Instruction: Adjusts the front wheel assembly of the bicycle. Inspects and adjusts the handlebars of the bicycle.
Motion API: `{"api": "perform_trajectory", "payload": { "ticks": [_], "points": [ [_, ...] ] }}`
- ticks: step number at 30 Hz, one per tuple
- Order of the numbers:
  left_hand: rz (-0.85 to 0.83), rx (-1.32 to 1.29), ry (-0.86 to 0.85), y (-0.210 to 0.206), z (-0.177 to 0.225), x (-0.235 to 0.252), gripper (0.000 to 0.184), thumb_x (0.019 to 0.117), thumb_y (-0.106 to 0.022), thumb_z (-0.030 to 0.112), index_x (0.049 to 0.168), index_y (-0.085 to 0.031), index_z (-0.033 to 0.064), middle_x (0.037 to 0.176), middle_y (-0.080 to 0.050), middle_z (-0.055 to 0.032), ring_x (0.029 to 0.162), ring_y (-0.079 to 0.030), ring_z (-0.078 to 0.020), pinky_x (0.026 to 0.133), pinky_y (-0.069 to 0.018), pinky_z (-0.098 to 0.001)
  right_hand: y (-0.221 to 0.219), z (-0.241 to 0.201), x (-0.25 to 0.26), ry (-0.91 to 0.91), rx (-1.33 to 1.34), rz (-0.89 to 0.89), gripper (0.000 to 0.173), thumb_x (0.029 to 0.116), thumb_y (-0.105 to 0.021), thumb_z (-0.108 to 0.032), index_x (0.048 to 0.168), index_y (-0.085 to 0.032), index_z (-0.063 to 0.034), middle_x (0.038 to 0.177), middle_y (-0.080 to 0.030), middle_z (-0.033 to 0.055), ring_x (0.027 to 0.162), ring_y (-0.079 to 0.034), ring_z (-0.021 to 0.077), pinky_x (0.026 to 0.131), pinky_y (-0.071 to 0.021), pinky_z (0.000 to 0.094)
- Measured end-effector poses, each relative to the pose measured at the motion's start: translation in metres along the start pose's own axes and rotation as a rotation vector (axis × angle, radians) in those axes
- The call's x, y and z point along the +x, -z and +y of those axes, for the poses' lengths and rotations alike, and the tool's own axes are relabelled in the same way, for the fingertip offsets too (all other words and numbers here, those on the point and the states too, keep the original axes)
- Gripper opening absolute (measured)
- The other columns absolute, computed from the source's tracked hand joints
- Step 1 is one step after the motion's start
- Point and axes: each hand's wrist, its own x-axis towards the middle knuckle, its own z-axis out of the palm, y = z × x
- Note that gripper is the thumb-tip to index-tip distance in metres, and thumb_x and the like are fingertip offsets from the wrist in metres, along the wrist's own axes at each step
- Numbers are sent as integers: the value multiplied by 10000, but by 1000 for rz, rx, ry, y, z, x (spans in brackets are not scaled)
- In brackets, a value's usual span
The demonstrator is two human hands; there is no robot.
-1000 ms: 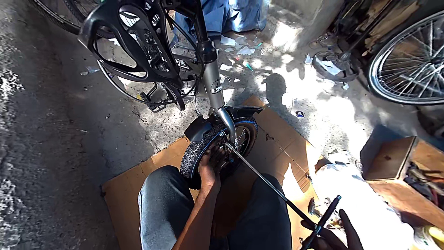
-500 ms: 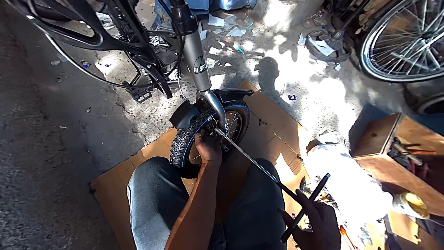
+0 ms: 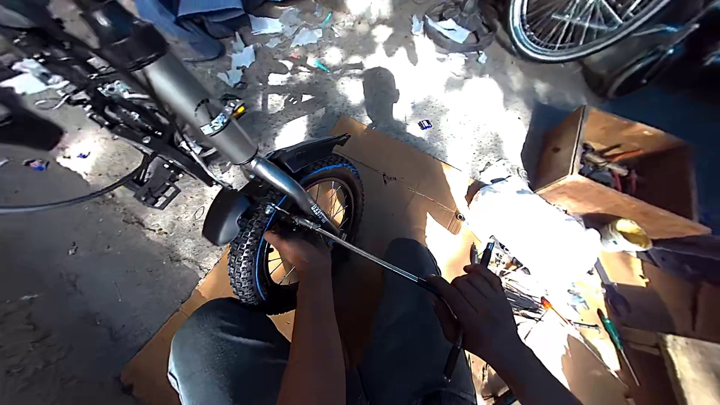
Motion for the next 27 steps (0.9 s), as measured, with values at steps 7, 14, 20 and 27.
{"api": "perform_trajectory", "payload": {
  "ticks": [7, 14, 20, 27],
  "points": [
    [-13, -11, -128, -5, -7, 5, 634, 1075, -41, 499, 1275, -505, 117, 1161, -633, -65, 1114, -627, -189, 977, -520, -471, 1, -11, 14, -333, 304, -9, 397, 1009, -485, -279, 644, -566, -147, 528, -450, -55, 523, -470, 66, 662, -459, 300],
    [-105, -8, -99, 1, -7, 6, 675, 1049, -12, 527, 1264, -511, 127, 1153, -638, -60, 1105, -624, -187, 964, -522, -484, 15, -13, 20, -660, 574, -194, 415, 1033, -462, -318, 654, -569, -186, 536, -432, -96, 472, -418, 25, 447, -323, 238],
    [-29, -50, -55, -3, -6, 5, 648, 1060, -29, 500, 1327, -483, 121, 1219, -618, -62, 1162, -604, -183, 994, -508, -480, 23, -10, 31, -881, 872, -289, 437, 1048, -464, -271, 657, -598, -128, 565, -469, -69, 496, -397, 13, 470, -307, 207],
    [5, -72, -43, -3, -11, 11, 632, 1082, -45, 500, 1411, -424, 116, 1265, -602, -62, 1184, -595, -179, 1015, -507, -463, 26, -10, 54, -1228, 1069, -366, 377, 995, -471, -237, 652, -611, -169, 575, -507, -108, 511, -443, -10, 486, -360, 195]
  ]
}}
